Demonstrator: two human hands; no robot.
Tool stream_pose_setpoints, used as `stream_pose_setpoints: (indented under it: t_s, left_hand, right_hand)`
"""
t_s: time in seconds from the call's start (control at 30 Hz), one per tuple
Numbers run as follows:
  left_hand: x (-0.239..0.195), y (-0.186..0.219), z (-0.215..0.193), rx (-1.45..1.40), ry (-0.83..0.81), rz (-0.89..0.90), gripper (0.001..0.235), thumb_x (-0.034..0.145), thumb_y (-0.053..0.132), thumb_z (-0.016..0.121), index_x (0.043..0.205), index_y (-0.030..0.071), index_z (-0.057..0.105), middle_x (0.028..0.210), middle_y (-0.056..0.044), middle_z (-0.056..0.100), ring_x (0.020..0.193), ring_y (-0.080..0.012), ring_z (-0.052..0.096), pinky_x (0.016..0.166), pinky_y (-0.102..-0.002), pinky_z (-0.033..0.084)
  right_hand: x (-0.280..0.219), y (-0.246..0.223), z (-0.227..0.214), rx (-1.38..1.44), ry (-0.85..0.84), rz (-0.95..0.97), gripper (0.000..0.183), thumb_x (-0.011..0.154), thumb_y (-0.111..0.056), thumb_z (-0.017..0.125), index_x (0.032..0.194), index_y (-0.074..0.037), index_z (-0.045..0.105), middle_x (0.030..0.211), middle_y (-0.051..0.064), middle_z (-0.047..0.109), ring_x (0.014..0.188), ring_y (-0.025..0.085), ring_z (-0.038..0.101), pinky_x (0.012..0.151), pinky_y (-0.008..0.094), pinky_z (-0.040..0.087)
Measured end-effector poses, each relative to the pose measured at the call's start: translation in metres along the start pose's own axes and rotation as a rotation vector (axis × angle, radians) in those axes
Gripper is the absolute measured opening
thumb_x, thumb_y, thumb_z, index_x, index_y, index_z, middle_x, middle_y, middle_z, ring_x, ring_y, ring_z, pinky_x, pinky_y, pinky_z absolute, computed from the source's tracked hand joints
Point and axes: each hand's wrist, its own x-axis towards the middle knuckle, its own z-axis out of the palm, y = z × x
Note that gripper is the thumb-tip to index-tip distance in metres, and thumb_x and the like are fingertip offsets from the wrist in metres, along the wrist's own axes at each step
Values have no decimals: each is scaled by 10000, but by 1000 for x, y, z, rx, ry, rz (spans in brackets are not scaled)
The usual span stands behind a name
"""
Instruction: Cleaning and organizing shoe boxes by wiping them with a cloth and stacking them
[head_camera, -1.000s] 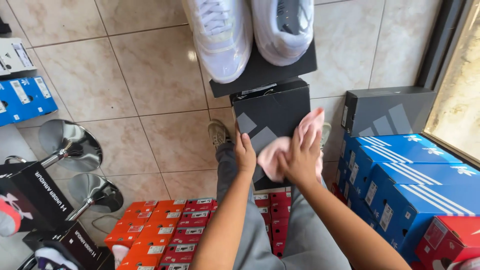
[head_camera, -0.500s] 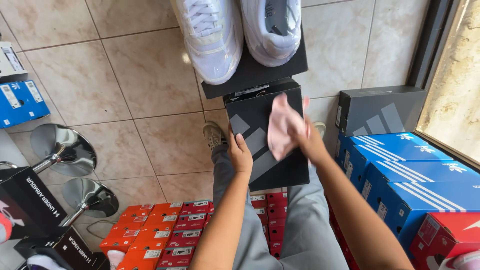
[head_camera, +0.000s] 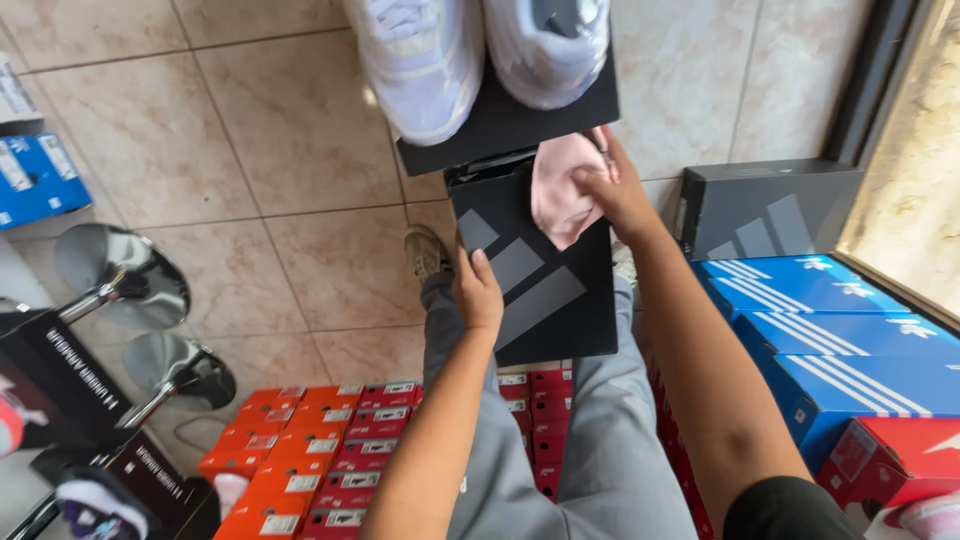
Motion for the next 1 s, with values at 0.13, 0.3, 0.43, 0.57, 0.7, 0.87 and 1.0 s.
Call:
stream_pose_setpoints:
  t_s: [0.13, 0.3, 0.43, 0.57, 0.7, 0.87, 1.0]
  left_hand:
    - [7, 26, -12, -15, -3, -15, 441, 1088, 346, 440, 1493, 187, 510, 1142, -167, 743, 951, -365, 737, 773, -446, 627]
    - [4, 26, -10, -24, 12, -34, 437, 1092, 327, 433, 1504, 203, 507, 1191, -158, 732, 1001, -356, 728, 795, -434, 619]
    - [8, 36, -16, -14, 31, -3, 424, 1096, 315, 435, 1490, 182, 522, 1202, -161, 728, 969, -368, 733, 770, -438, 619]
    - [6, 29, -15, 1, 8, 13, 434, 1090, 325, 433, 1495, 188, 509, 1189, -169, 730, 945, -376, 734, 765, -468, 624]
    - [5, 23, -11, -6, 21, 14, 441, 1085, 345, 443, 1502, 218, 508, 1243, -115, 722, 976, -342, 735, 779, -441, 624]
    - [7, 18, -12, -48, -16, 14, 448, 1087, 322, 438, 1513, 192, 488, 1329, -125, 676, 1065, -345, 705, 844, -442, 610]
    - [3, 9, -9, -141, -43, 25, 444, 1095, 290, 447, 1509, 135, 492, 1397, -171, 624, 1180, -371, 652, 931, -450, 575]
  right_hand:
    - [-45, 21, 1, 60, -4, 73, 912, 827, -472, 803, 1549, -109, 382, 1433, 233, 538, 1338, 350, 522, 1131, 520, 404]
    - [-170, 122, -19, -194, 71, 455, 708, 833, -447, 790, 1350, -1, 600, 1308, 293, 613, 1270, 421, 566, 1101, 529, 420]
    - [-196, 98, 29, 526, 833, 458, 472, 995, -438, 642, 1248, -45, 578, 1098, 110, 706, 972, 192, 686, 907, 365, 578]
    - [-181, 204, 10, 1176, 1057, 449, 600, 962, -301, 687, 1390, -188, 282, 1091, 160, 742, 911, 216, 744, 808, 400, 639]
    - [-205, 161, 49, 1394, 975, 576, 375, 937, -473, 530, 833, -142, 672, 568, 61, 573, 324, 163, 392, 483, 251, 578]
    - [-245, 473, 72, 1427, 918, 741, 307, 958, -275, 583, 1096, -57, 750, 1104, 162, 758, 1033, 302, 740, 1062, 533, 541]
    - [-290, 379, 144, 953, 428, 1040, 277, 990, -297, 589, 1100, -93, 740, 987, 141, 777, 898, 288, 739, 882, 489, 601]
